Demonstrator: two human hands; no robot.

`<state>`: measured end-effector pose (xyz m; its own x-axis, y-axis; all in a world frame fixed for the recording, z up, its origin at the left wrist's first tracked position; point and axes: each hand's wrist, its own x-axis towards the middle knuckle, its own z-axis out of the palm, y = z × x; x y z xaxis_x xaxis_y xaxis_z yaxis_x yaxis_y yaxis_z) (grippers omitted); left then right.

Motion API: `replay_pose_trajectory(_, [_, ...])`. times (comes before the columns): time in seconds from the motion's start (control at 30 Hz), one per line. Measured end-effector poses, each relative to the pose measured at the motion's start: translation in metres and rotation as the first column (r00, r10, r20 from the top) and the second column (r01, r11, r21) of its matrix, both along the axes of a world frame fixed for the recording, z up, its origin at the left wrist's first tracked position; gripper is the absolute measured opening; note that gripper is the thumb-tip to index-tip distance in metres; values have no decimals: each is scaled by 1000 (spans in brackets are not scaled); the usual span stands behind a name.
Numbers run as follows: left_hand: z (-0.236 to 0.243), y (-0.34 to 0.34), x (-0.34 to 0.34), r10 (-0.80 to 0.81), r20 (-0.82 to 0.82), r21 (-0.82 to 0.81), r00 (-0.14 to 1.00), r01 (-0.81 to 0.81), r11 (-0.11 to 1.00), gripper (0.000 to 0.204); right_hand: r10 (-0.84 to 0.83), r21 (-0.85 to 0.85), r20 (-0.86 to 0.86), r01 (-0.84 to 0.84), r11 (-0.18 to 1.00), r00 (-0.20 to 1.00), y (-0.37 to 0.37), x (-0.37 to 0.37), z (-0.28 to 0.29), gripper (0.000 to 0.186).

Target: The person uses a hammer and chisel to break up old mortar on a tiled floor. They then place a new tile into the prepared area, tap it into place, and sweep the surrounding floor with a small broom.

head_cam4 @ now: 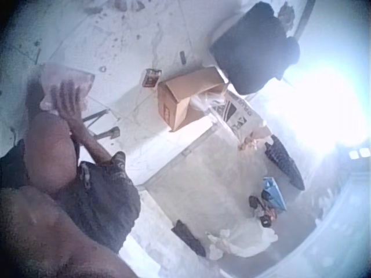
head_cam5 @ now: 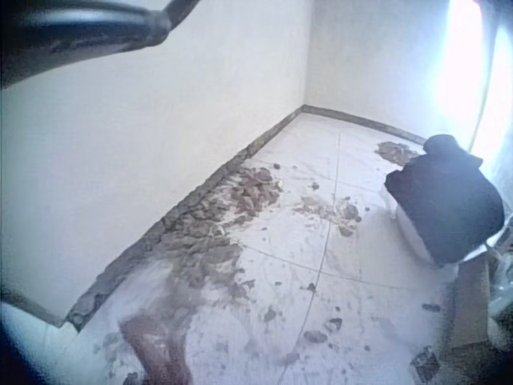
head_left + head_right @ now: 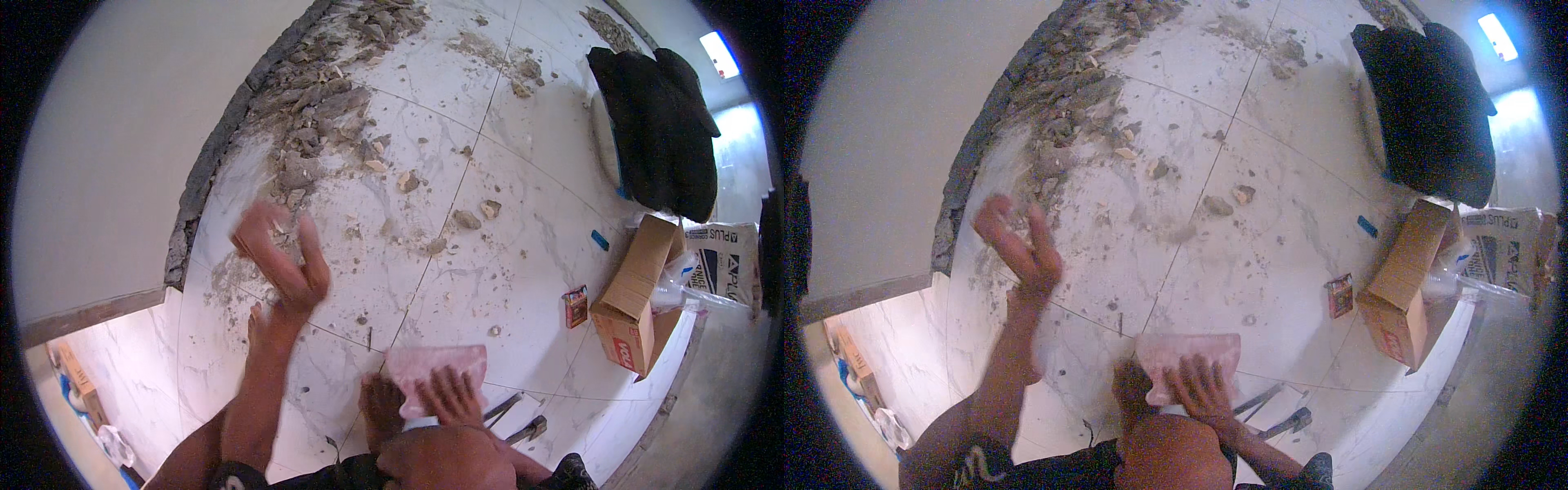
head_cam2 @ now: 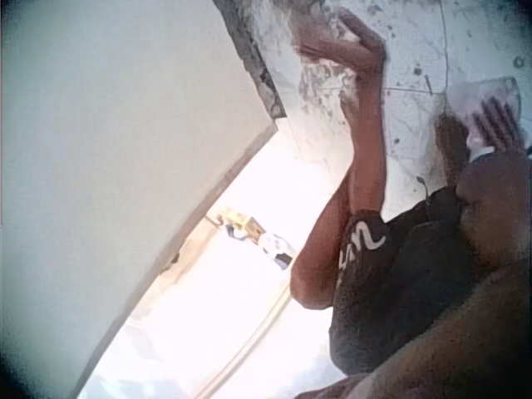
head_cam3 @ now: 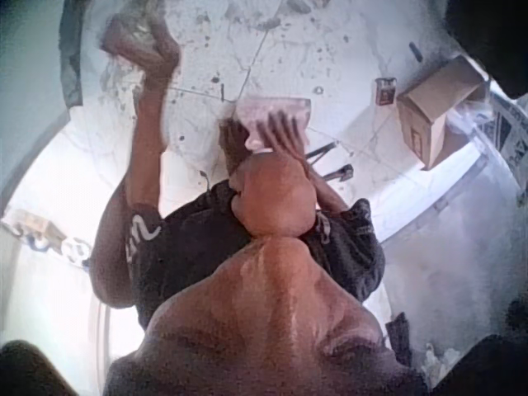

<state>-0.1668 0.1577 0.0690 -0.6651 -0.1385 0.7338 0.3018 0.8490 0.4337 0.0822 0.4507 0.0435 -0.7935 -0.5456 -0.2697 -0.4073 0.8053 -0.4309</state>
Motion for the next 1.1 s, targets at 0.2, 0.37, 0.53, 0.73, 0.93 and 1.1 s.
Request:
replay_pose_trajectory(0.2, [112,-40,-56,-72,27,-281,997,77,957,28,112,201,-428,-27,979,897,-16,-45,-71,57])
replay_pose_trajectory(0.37, [162,-58,-44,-87,226,-597,970,208,774,32,-51,184,-609,204,962,791,15,-320,-96,58])
replay_pose_trajectory(0.53, [157,-65,-18,-16,432,-717,902,354,600,37,-375,-19,-327,391,920,867,70,-439,13,63])
replay_pose_trajectory(0.73, [141,-96,33,108,619,-680,778,463,568,45,-101,58,-401,136,989,910,48,-199,23,73])
replay_pose_trajectory(0.93, [98,-141,79,126,721,-612,681,540,577,45,-42,168,44,34,985,998,27,43,14,58])
replay_pose_trajectory(1.1, [104,-201,126,207,798,-552,565,548,628,42,-4,210,-274,64,976,962,40,-1,-69,56])
